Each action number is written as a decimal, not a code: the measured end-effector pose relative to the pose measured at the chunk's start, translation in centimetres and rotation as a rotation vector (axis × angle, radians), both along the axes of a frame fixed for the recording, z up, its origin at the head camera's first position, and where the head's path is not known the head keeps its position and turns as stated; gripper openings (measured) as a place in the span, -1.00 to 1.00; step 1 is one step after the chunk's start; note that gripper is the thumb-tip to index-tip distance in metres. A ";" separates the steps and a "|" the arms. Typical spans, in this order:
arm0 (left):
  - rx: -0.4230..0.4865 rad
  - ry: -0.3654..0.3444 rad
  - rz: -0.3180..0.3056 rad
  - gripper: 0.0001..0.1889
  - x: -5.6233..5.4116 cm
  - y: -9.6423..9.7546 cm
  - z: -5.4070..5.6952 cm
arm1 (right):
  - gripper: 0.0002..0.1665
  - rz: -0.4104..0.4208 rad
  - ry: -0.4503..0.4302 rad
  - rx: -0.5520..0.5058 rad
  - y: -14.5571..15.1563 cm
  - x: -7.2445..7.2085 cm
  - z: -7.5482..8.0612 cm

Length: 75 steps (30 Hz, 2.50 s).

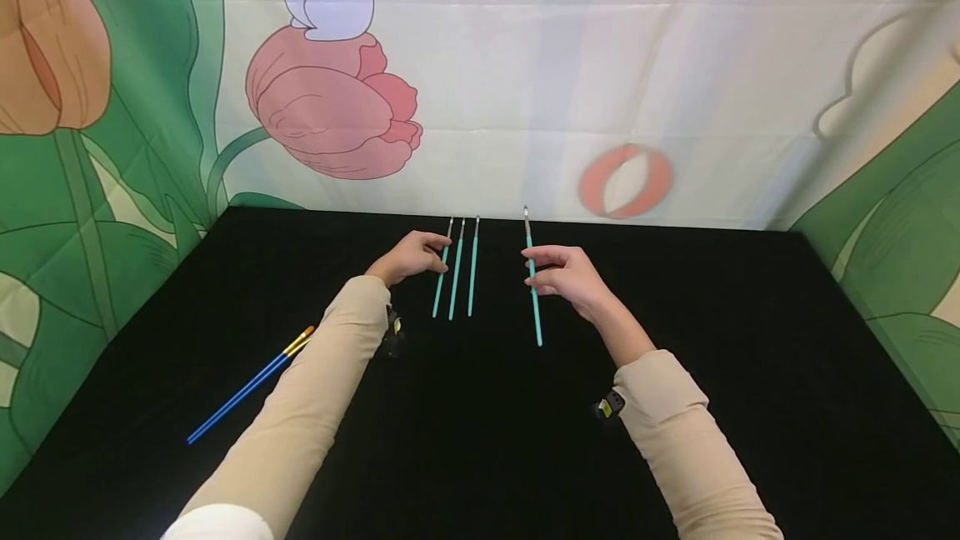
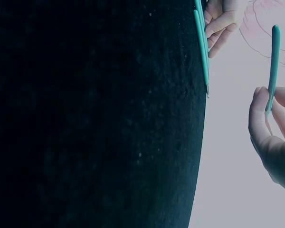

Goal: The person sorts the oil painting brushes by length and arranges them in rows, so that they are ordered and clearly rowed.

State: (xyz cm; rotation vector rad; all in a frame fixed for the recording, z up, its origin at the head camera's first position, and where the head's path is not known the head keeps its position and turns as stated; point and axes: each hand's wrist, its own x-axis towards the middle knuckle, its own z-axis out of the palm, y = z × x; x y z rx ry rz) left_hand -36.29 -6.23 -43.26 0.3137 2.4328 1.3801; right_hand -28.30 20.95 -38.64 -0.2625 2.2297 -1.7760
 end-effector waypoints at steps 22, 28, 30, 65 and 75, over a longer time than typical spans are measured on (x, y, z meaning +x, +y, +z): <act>-0.010 -0.006 0.006 -0.45 0.2 0.0 0.1 | -0.40 -0.037 -0.027 0.038 -2.3 -2.1 -0.1; -0.015 -0.002 0.014 -0.45 0.2 0.0 0.2 | -0.41 -0.054 -0.041 0.049 -2.8 -2.7 -0.4; -0.019 0.001 0.014 -0.45 0.3 0.0 0.2 | -0.41 -0.057 -0.045 0.057 -2.9 -2.9 -0.6; -0.035 -0.009 0.010 -0.45 0.6 0.1 0.4 | -0.38 -0.066 -0.077 0.221 -6.2 -5.0 -2.6; -0.036 -0.005 0.026 -0.45 0.4 0.0 0.4 | -0.40 -0.076 -0.091 0.240 -7.1 -6.0 -2.9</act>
